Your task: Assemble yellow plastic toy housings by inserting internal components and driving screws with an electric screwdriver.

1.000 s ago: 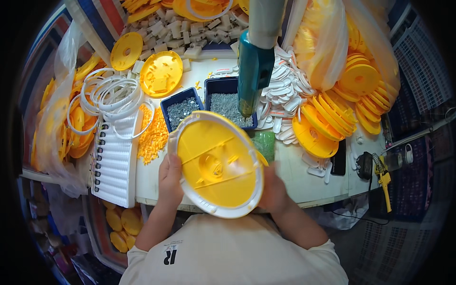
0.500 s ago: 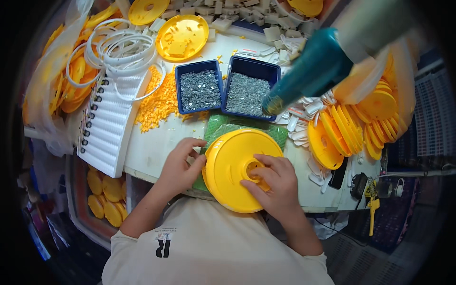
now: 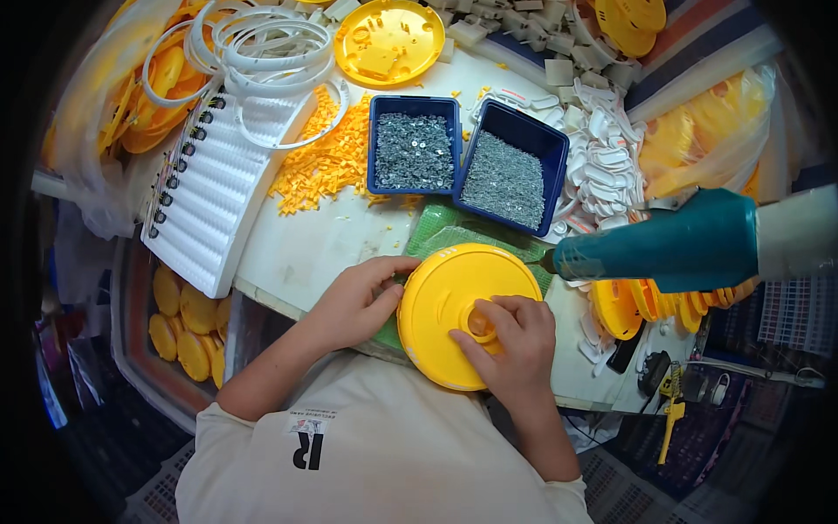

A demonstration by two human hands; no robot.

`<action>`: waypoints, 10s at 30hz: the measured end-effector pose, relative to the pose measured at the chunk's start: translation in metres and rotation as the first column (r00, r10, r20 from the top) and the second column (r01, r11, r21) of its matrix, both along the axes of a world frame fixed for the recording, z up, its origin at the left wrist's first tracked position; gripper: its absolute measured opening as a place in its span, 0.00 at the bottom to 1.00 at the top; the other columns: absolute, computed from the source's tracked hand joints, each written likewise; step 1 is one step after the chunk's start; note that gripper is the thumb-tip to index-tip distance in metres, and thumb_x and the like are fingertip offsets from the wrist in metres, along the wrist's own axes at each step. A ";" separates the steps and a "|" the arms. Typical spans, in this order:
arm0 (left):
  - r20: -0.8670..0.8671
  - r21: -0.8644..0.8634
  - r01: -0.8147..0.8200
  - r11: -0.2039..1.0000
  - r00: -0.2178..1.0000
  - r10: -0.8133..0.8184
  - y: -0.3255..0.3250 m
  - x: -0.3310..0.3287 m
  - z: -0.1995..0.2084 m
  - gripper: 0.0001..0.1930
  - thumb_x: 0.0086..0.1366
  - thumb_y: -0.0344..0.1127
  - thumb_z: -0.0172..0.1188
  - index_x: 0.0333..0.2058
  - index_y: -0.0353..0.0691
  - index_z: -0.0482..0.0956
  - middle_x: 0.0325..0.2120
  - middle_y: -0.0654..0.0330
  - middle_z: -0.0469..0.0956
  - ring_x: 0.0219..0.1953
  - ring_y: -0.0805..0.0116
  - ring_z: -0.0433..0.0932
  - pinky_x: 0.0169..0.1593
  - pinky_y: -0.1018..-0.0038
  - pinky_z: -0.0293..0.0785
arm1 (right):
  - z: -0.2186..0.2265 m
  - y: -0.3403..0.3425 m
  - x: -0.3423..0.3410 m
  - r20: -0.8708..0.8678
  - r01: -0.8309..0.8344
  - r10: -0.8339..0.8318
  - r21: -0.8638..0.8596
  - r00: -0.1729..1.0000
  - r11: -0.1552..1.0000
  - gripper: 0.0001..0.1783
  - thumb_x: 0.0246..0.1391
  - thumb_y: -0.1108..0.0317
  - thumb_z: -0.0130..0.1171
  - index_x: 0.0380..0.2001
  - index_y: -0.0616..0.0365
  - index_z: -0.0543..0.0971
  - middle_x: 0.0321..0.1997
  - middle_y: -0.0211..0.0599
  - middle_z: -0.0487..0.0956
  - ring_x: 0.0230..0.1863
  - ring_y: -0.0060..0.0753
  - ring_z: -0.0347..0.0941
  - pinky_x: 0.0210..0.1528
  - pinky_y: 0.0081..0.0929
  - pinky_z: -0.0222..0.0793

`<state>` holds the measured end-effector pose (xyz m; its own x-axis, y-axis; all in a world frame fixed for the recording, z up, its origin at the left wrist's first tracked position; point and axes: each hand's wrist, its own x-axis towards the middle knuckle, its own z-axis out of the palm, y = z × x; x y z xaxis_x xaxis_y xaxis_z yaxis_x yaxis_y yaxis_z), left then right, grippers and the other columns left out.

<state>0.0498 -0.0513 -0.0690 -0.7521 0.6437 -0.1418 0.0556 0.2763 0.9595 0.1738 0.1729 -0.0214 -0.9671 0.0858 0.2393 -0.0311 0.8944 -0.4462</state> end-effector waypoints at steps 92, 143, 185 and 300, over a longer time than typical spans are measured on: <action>-0.864 -0.222 0.027 0.975 0.458 -0.210 0.138 -0.132 0.000 0.07 0.60 0.35 0.71 0.36 0.45 0.83 0.50 0.62 0.81 0.64 0.55 0.74 0.66 0.54 0.64 | -0.036 0.109 -0.126 -0.333 0.018 -0.008 0.028 0.943 0.999 0.07 0.50 0.71 0.73 0.33 0.54 0.85 0.34 0.35 0.83 0.36 0.41 0.79 0.41 0.37 0.75; -0.779 -0.035 0.245 0.969 0.600 -0.180 0.073 -0.083 0.020 0.11 0.58 0.28 0.70 0.40 0.44 0.83 0.44 0.59 0.83 0.49 0.56 0.80 0.53 0.58 0.72 | -0.040 0.111 -0.146 -0.319 -0.105 0.087 -0.040 0.944 0.994 0.05 0.58 0.68 0.66 0.37 0.53 0.85 0.37 0.37 0.83 0.42 0.45 0.80 0.44 0.41 0.76; -0.783 -0.371 0.250 0.895 0.433 -0.446 0.084 -0.104 0.030 0.03 0.62 0.32 0.70 0.34 0.42 0.85 0.51 0.61 0.81 0.66 0.55 0.72 0.66 0.57 0.67 | -0.006 0.095 -0.062 0.191 0.082 -0.018 -0.330 0.981 0.940 0.13 0.63 0.63 0.60 0.42 0.61 0.86 0.40 0.47 0.86 0.42 0.50 0.82 0.47 0.39 0.77; -0.695 0.007 -0.131 0.991 0.713 0.099 0.009 -0.008 -0.017 0.19 0.61 0.20 0.63 0.52 0.36 0.81 0.50 0.49 0.83 0.50 0.48 0.80 0.55 0.59 0.75 | -0.075 0.111 -0.141 -0.147 0.083 -0.074 0.058 0.986 0.995 0.07 0.57 0.67 0.69 0.37 0.54 0.83 0.40 0.35 0.78 0.48 0.44 0.74 0.52 0.43 0.71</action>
